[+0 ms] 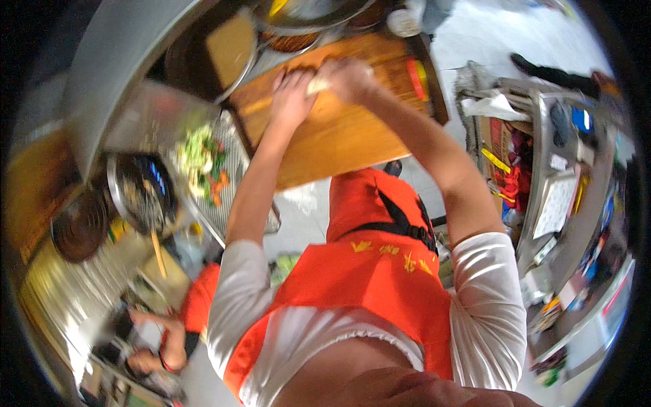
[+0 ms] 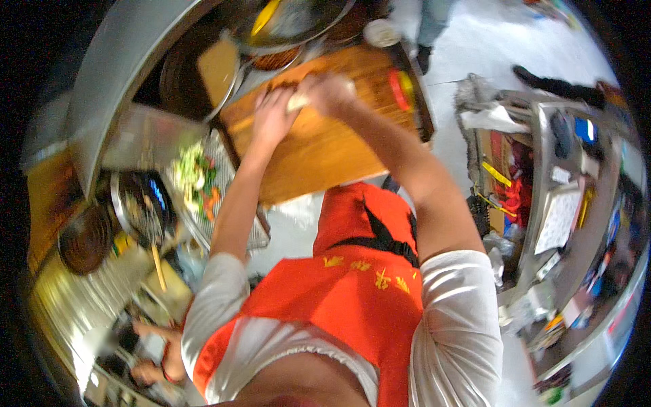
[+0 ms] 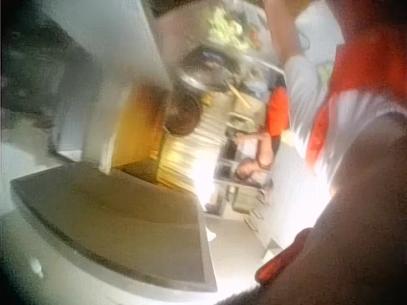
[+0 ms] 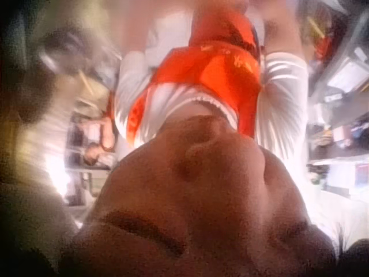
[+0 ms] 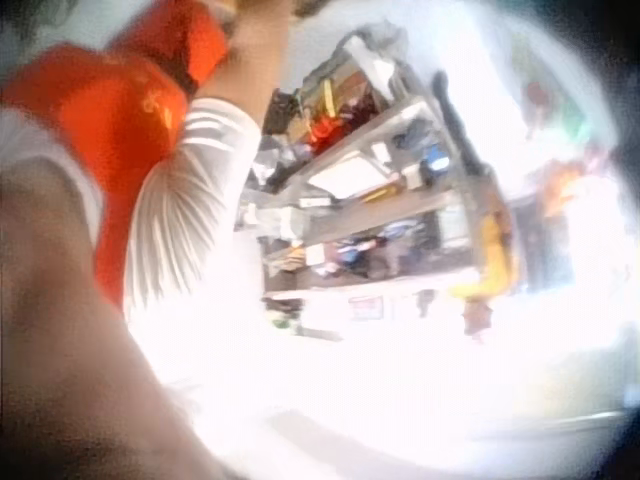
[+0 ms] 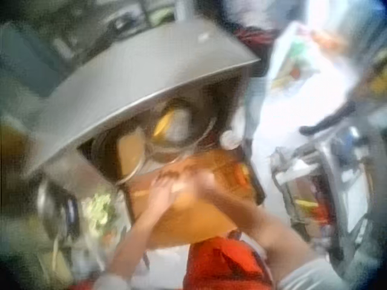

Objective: The person mixes chopped vegetables and seasonings in a metal bowl, then spreads the mixture onto thin flatbreads laid on a wooden board. They fold the flatbreads into wraps and place them into paper packaging.

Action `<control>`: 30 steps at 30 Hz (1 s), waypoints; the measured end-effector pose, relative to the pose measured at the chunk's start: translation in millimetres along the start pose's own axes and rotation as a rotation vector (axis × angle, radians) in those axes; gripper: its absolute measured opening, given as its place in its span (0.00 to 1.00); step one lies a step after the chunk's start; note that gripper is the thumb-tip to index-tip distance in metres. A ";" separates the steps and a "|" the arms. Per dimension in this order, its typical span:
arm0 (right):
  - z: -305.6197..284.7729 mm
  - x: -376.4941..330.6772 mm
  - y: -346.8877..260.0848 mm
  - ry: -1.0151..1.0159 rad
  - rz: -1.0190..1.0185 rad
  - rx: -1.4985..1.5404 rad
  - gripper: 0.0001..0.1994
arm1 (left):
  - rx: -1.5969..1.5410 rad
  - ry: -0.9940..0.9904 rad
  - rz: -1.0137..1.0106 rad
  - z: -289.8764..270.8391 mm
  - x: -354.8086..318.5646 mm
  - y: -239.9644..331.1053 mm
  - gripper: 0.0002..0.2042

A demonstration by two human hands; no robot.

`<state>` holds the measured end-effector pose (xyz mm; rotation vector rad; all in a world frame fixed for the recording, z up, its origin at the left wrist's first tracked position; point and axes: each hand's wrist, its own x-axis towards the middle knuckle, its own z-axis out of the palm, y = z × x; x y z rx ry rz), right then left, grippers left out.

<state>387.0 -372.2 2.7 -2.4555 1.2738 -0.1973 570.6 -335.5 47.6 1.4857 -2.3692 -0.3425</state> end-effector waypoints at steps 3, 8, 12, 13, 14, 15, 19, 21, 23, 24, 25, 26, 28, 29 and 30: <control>-33.6 -56.3 4.4 0.473 -0.240 0.189 0.08 | -0.082 -0.109 0.011 -19.3 -12.3 41.9 0.24; -73.5 -225.9 -5.9 -0.013 0.136 0.293 0.12 | -0.177 -0.432 0.381 3.7 -24.3 141.4 0.24; -53.6 -366.0 19.5 0.040 0.361 0.394 0.15 | -0.232 -0.585 0.669 53.5 -11.8 263.3 0.23; -53.7 -402.9 25.5 0.063 0.429 0.397 0.15 | -0.236 -0.629 0.709 65.5 -10.0 298.7 0.23; -53.0 -439.5 33.3 0.147 0.510 0.401 0.16 | -0.245 -0.639 0.770 81.4 -8.3 329.0 0.22; -49.6 -470.9 34.2 0.228 0.581 0.417 0.16 | -0.252 -0.623 0.861 95.3 -6.2 359.4 0.22; -43.7 -581.3 55.3 0.473 0.836 0.327 0.19 | -0.203 -0.678 1.080 153.4 10.0 477.3 0.23; -69.9 -634.0 73.5 0.611 0.935 0.193 0.21 | -0.251 -0.651 1.195 186.2 25.6 538.4 0.23; -90.8 -682.8 111.1 0.666 1.049 -0.002 0.20 | -0.170 -0.437 1.439 223.4 51.7 604.5 0.22; -108.5 -707.6 136.1 0.716 1.064 -0.075 0.20 | -0.218 -0.371 1.420 229.3 66.5 645.9 0.22; -126.2 -729.1 156.2 0.766 1.088 -0.146 0.19 | -0.268 -0.313 1.405 230.8 80.3 687.4 0.22; -145.1 -744.8 172.8 0.764 1.145 -0.211 0.20 | -0.316 -0.333 1.377 236.9 93.9 720.3 0.22; -167.5 -776.2 211.7 0.758 1.239 -0.343 0.21 | -0.378 -0.318 1.380 263.6 118.3 779.1 0.22; -169.7 -788.1 228.8 0.751 1.275 -0.387 0.22 | -0.384 -0.302 1.402 279.2 126.4 799.2 0.22; -168.5 -798.8 245.6 0.742 1.314 -0.429 0.23 | -0.392 -0.290 1.425 295.5 134.7 815.4 0.22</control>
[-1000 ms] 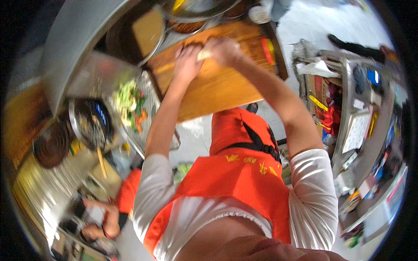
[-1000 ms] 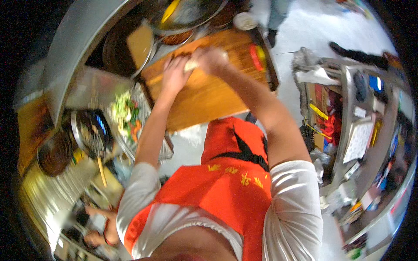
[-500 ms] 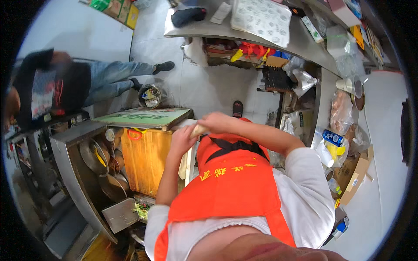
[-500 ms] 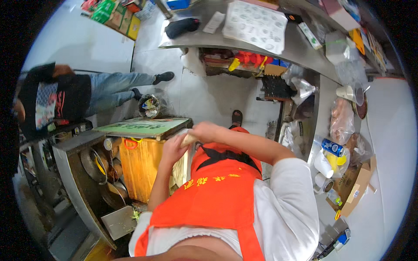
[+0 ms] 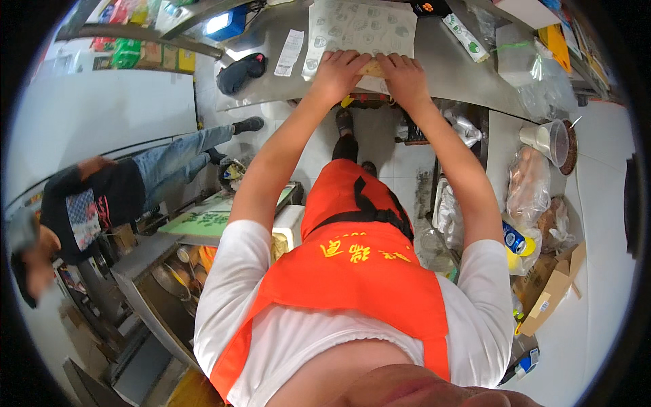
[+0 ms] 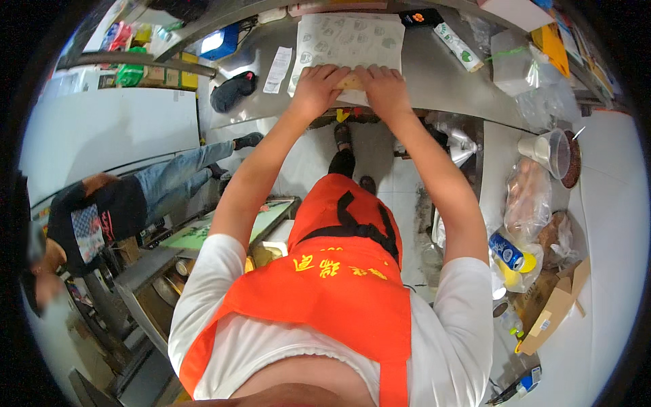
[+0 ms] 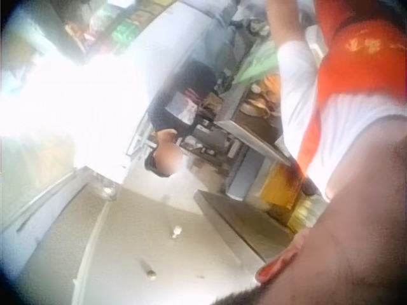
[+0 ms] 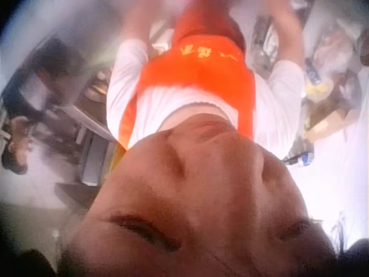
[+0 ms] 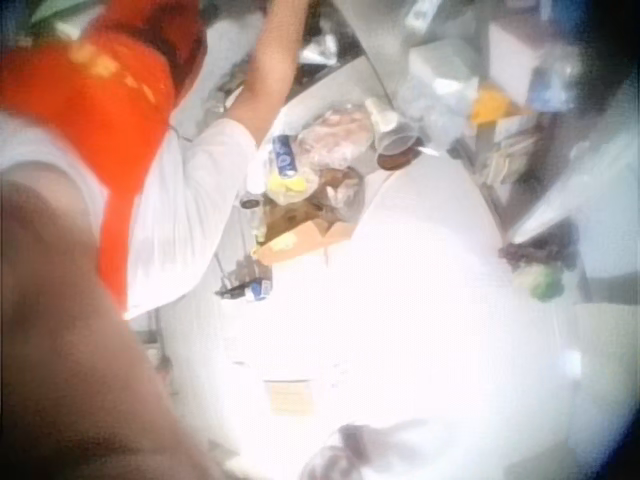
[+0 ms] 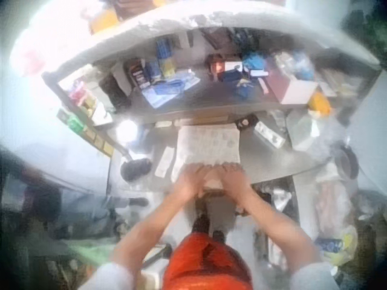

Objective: The person mixes chopped vegetables and seasonings in a metal bowl, then spreads the mixture onto thin flatbreads laid on a wooden board. They fold the flatbreads into wraps and place them into paper packaging.

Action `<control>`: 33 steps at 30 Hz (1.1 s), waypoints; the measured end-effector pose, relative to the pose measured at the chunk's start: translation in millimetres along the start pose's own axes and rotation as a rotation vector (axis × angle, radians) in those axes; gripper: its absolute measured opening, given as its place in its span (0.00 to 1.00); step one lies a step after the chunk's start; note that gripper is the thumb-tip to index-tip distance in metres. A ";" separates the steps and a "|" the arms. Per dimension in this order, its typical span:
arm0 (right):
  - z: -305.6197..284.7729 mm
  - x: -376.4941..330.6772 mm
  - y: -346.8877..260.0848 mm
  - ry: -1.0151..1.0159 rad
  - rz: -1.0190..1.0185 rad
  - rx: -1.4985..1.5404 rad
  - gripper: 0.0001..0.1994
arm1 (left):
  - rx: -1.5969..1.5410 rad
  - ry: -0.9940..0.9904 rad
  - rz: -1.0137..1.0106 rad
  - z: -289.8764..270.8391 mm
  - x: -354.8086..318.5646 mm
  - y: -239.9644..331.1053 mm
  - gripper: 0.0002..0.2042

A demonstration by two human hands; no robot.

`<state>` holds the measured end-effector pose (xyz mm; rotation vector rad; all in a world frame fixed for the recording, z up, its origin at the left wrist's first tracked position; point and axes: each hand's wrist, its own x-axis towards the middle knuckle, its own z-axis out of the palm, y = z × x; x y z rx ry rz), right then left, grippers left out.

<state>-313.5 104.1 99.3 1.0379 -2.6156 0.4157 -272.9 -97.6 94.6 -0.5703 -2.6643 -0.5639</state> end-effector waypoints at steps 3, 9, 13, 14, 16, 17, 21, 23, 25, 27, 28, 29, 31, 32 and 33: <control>49.3 -5.1 43.0 -0.402 0.126 0.037 0.26 | 0.049 -0.334 0.061 53.4 21.1 -34.5 0.22; 41.3 -11.2 55.8 -0.495 -0.034 0.210 0.45 | -0.074 -0.269 0.014 71.3 5.0 -36.4 0.24; 47.5 -14.1 62.2 -0.484 -0.080 0.207 0.42 | -0.084 -0.335 0.014 69.3 12.5 -39.5 0.24; 50.0 -17.0 63.8 -0.471 -0.091 0.215 0.41 | -0.086 -0.349 0.014 67.9 13.3 -38.9 0.24; 52.6 -17.5 67.9 -0.407 -0.119 0.228 0.38 | -0.072 -0.347 0.017 63.0 15.0 -37.3 0.24; 53.7 -18.9 70.1 -0.377 -0.136 0.235 0.37 | -0.065 -0.345 0.015 61.4 15.2 -35.8 0.24; 60.3 -11.6 82.1 -0.324 -0.207 0.306 0.31 | -0.077 -0.382 -0.043 60.1 15.4 -34.9 0.25; 62.4 -4.6 90.3 -0.366 -0.221 0.359 0.28 | -0.099 -0.370 -0.076 56.7 15.2 -29.5 0.26; 57.1 7.4 93.8 -0.488 -0.166 0.409 0.26 | -0.083 -0.279 -0.038 46.3 14.5 -24.6 0.24; 53.8 20.8 99.2 -0.595 -0.149 0.447 0.25 | -0.050 -0.253 -0.026 37.0 11.8 -16.0 0.23; 55.3 29.1 103.7 -0.639 -0.159 0.462 0.26 | -0.025 -0.271 -0.035 33.6 8.6 -10.3 0.22; 57.5 35.0 107.3 -0.684 -0.169 0.476 0.26 | -0.002 -0.289 -0.044 32.3 6.1 -6.4 0.21; 65.1 39.4 113.7 -0.693 -0.130 0.565 0.27 | 0.085 -0.285 -0.148 37.7 3.2 -1.8 0.19; 68.3 41.0 116.5 -0.698 -0.109 0.610 0.27 | 0.128 -0.283 -0.198 39.7 2.7 -1.6 0.18; 66.2 44.5 117.4 -0.726 -0.099 0.636 0.28 | 0.145 -0.276 -0.189 40.3 3.3 -1.3 0.18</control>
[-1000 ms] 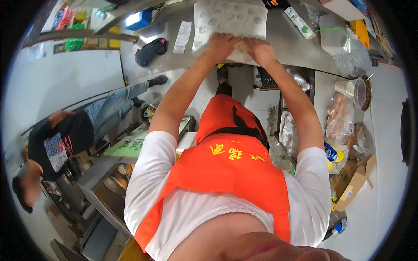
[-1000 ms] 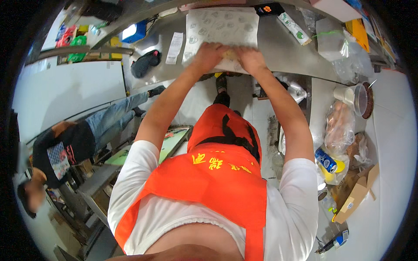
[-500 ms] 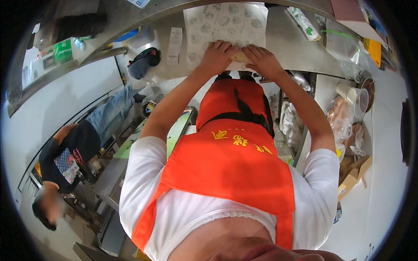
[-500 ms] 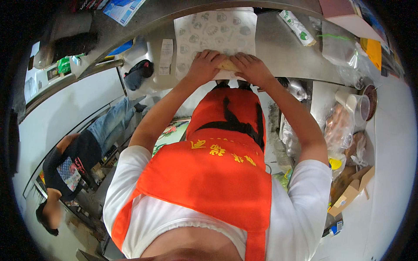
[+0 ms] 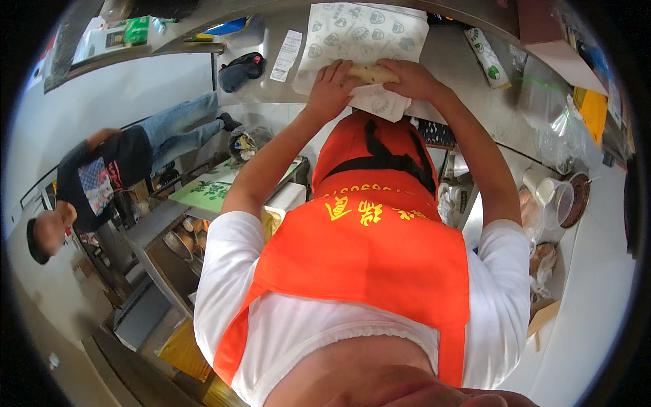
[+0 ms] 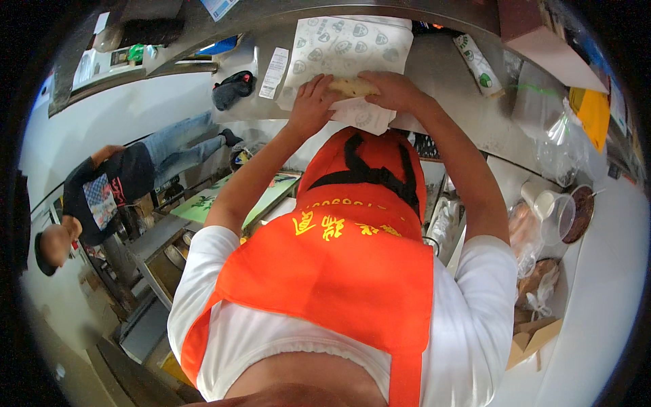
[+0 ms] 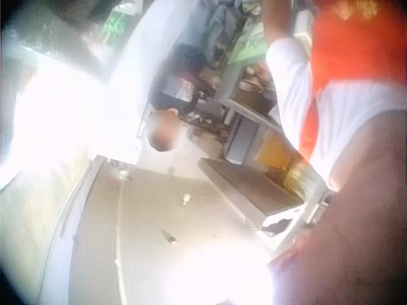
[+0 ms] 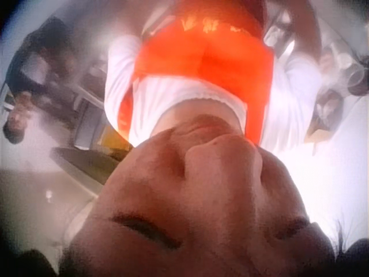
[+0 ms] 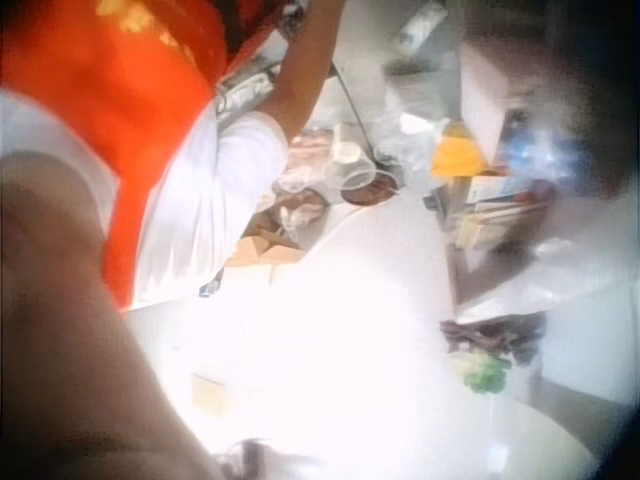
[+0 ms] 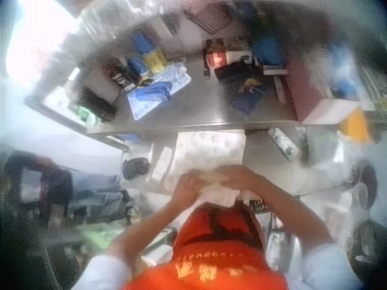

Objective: The person mixes chopped vegetables and seasonings in a metal bowl, then spreads the mixture onto thin flatbreads laid on a wooden board. They fold the flatbreads into wraps and place them into paper packaging.

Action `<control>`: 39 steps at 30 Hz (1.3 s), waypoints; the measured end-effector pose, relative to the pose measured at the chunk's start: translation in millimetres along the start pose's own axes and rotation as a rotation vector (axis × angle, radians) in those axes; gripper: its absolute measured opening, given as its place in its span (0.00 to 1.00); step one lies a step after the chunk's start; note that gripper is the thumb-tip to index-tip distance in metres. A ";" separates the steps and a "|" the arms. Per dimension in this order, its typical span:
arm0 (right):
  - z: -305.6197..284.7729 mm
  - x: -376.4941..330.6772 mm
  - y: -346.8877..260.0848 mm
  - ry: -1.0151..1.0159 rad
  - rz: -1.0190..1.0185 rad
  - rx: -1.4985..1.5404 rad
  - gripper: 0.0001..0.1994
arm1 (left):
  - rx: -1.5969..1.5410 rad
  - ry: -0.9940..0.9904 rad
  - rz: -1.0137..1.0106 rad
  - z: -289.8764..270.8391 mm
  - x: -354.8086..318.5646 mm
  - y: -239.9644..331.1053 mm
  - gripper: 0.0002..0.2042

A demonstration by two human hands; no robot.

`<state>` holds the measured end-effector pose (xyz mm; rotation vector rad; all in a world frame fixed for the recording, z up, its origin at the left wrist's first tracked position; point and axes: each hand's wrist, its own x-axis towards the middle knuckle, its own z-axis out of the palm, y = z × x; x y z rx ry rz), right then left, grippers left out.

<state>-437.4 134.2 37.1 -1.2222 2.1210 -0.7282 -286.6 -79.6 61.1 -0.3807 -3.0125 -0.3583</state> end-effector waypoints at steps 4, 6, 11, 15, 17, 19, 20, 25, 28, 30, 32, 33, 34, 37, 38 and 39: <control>2.9 -5.7 -15.5 0.090 -0.052 -0.156 0.30 | 0.044 0.002 0.098 -5.7 10.2 -5.2 0.15; 14.8 -11.8 -34.3 0.204 -0.083 -0.312 0.30 | 0.025 -0.013 0.140 -9.0 19.6 -10.4 0.13; 31.5 7.1 -55.9 0.256 0.119 -0.356 0.18 | 0.096 -0.504 -0.018 -28.7 67.2 -11.7 0.11; 7.4 32.0 -28.3 0.270 0.320 -0.084 0.14 | 0.040 -0.291 -0.239 -36.1 88.1 -30.6 0.13; 1.8 38.7 -11.9 0.234 0.369 -0.113 0.14 | 0.199 0.230 -0.090 -25.7 74.7 -28.2 0.14; -9.4 46.8 -13.0 0.154 0.414 -0.163 0.16 | 0.120 0.194 0.074 -7.7 63.8 -10.6 0.16; -19.2 49.9 -23.9 0.093 0.439 -0.192 0.17 | 0.084 0.174 0.150 3.1 60.5 -4.5 0.16; 6.3 49.4 -41.1 0.361 0.213 -0.762 0.25 | 0.142 0.065 0.132 37.9 61.2 -15.5 0.17; 33.6 40.1 -54.6 0.339 0.185 -0.501 0.29 | -0.013 0.112 0.122 41.9 61.7 -25.7 0.16; 32.6 34.0 -50.3 0.369 0.276 -0.365 0.30 | -0.114 0.150 0.089 44.0 63.9 -34.0 0.15; 23.5 36.6 -39.5 0.348 0.219 -0.431 0.29 | -0.135 0.144 0.046 44.8 66.6 -47.0 0.14; 23.5 34.7 -38.4 0.332 0.197 -0.461 0.28 | -0.103 0.116 0.044 42.2 64.6 -51.0 0.13; 22.2 35.6 -36.9 0.325 0.210 -0.454 0.28 | -0.064 0.095 0.042 35.5 68.6 -58.3 0.12; 19.8 38.2 -36.3 0.313 0.214 -0.459 0.26 | 0.003 0.125 0.017 27.5 63.9 -87.7 0.09; 19.5 38.2 -36.5 0.320 0.208 -0.479 0.26 | 0.017 0.149 0.011 25.3 59.5 -100.4 0.08; 21.6 37.3 -36.4 0.326 0.206 -0.495 0.26 | 0.064 0.244 -0.001 19.8 54.1 -113.9 0.06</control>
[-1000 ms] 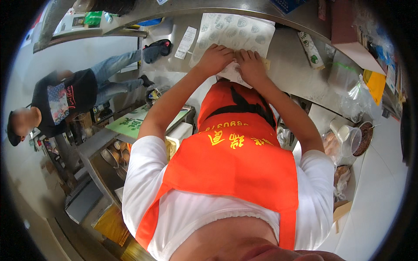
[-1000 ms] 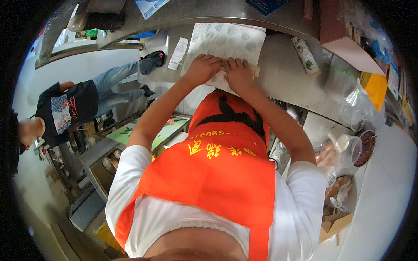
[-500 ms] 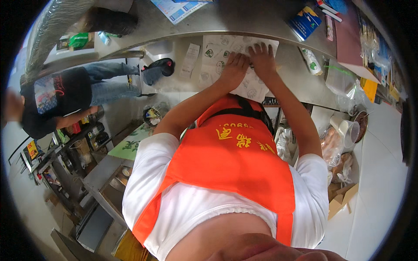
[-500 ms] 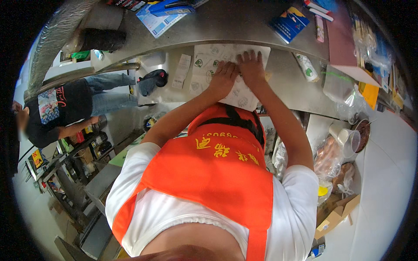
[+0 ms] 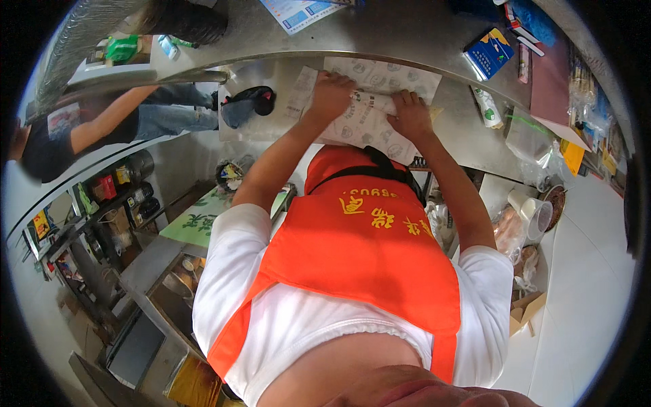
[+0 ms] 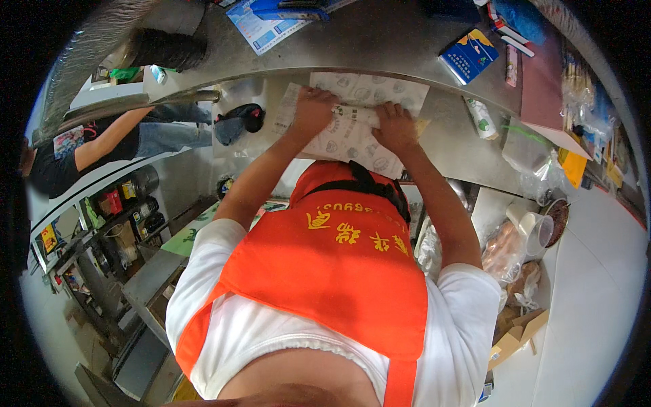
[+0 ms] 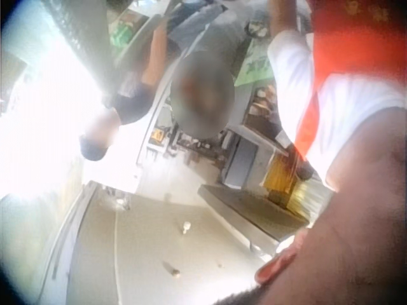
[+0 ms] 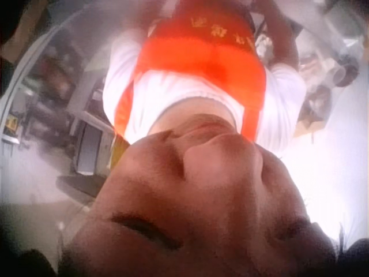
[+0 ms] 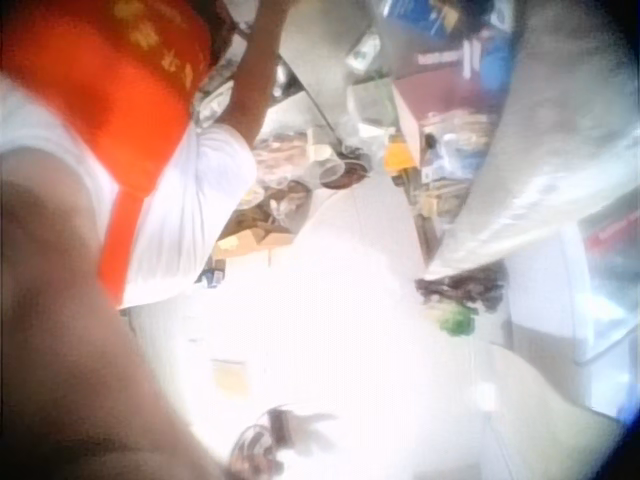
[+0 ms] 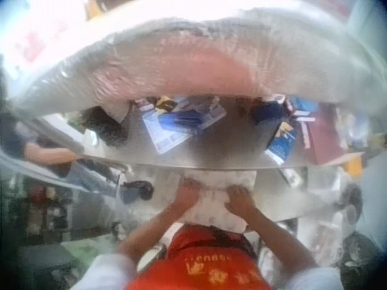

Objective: The person mixes chopped vegetables and seasonings in a metal bowl, then spreads the mixture onto thin flatbreads laid on a wooden board. They fold the flatbreads into wraps and place them into paper packaging.

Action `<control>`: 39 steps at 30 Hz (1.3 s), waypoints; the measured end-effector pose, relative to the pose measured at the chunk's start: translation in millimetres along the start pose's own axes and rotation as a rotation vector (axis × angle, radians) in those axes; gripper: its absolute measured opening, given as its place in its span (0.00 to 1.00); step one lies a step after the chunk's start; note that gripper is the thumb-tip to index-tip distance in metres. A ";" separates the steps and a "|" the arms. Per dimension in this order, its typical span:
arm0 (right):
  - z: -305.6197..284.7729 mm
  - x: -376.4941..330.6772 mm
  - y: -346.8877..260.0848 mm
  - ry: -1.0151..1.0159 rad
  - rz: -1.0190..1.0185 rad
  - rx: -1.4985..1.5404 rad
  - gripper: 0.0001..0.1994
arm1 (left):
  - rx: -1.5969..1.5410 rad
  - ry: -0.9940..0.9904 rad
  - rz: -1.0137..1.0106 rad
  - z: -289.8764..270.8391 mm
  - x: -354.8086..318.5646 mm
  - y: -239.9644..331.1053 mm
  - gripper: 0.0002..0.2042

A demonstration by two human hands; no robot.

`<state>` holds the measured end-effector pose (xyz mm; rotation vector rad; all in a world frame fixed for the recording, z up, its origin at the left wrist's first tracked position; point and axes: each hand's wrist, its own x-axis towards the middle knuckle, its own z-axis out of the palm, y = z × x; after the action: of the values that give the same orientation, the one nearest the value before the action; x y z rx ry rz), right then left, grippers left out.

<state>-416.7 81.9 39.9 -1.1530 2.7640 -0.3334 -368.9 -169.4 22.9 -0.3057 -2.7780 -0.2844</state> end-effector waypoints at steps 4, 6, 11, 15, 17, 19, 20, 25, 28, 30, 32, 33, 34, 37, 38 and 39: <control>2.2 -3.8 4.0 -0.023 0.044 0.039 0.26 | 0.205 -0.253 -0.469 -63.7 -18.1 -42.0 0.06; 5.1 -2.7 6.8 -0.010 0.024 0.051 0.26 | -0.193 -0.128 -0.699 -76.0 -47.7 -47.8 0.07; 3.3 -4.7 6.8 -0.011 -0.025 0.111 0.26 | -1.427 -0.431 -1.317 -40.9 -23.3 36.3 0.17; 1.6 -5.3 8.0 -0.049 -0.039 0.059 0.26 | -0.953 0.021 -0.982 4.6 8.0 71.6 0.17; 19.2 -10.3 14.6 0.063 -0.095 0.030 0.28 | -0.596 0.077 -0.528 2.8 18.3 94.7 0.17; 28.5 -11.2 21.7 0.045 -0.122 -0.016 0.29 | -0.334 -0.078 -0.087 5.0 19.3 109.1 0.17; 33.4 -12.8 24.0 0.000 -0.066 0.028 0.31 | -0.242 -0.068 -0.012 10.1 14.5 110.1 0.21; 8.2 -5.6 8.7 0.173 0.118 0.363 0.41 | -0.248 -0.268 0.101 -19.0 14.6 93.5 0.26; 5.7 -5.9 5.4 0.298 0.013 0.264 0.45 | -0.159 -0.350 0.172 -20.9 10.3 89.2 0.29; 2.6 -6.7 7.1 0.342 -0.095 0.230 0.42 | -0.142 -0.404 0.184 -21.4 11.5 88.8 0.30; 4.5 -7.8 14.7 0.283 -0.164 0.238 0.38 | -0.151 -0.458 0.197 -22.1 18.1 91.5 0.31; 6.0 -7.5 20.9 0.204 -0.175 0.263 0.35 | -0.195 -0.473 0.186 -20.1 20.7 90.0 0.30; 8.8 -5.0 25.2 0.125 -0.185 0.287 0.33 | -0.240 -0.488 0.175 -17.8 24.2 87.4 0.29; 2.7 10.2 32.3 0.017 -0.148 0.426 0.29 | -0.170 -0.327 0.115 -12.2 16.5 89.1 0.26; -2.5 13.2 34.7 -0.044 -0.131 0.458 0.29 | -0.113 -0.239 0.090 -9.7 13.2 90.5 0.25; -9.2 15.3 34.9 -0.109 -0.115 0.491 0.29 | -0.070 -0.178 0.108 -8.6 12.7 94.1 0.24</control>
<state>-453.2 96.2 39.5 -1.1517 2.3325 -0.8734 -355.2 -79.1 50.2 -0.5200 -2.9162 -0.3440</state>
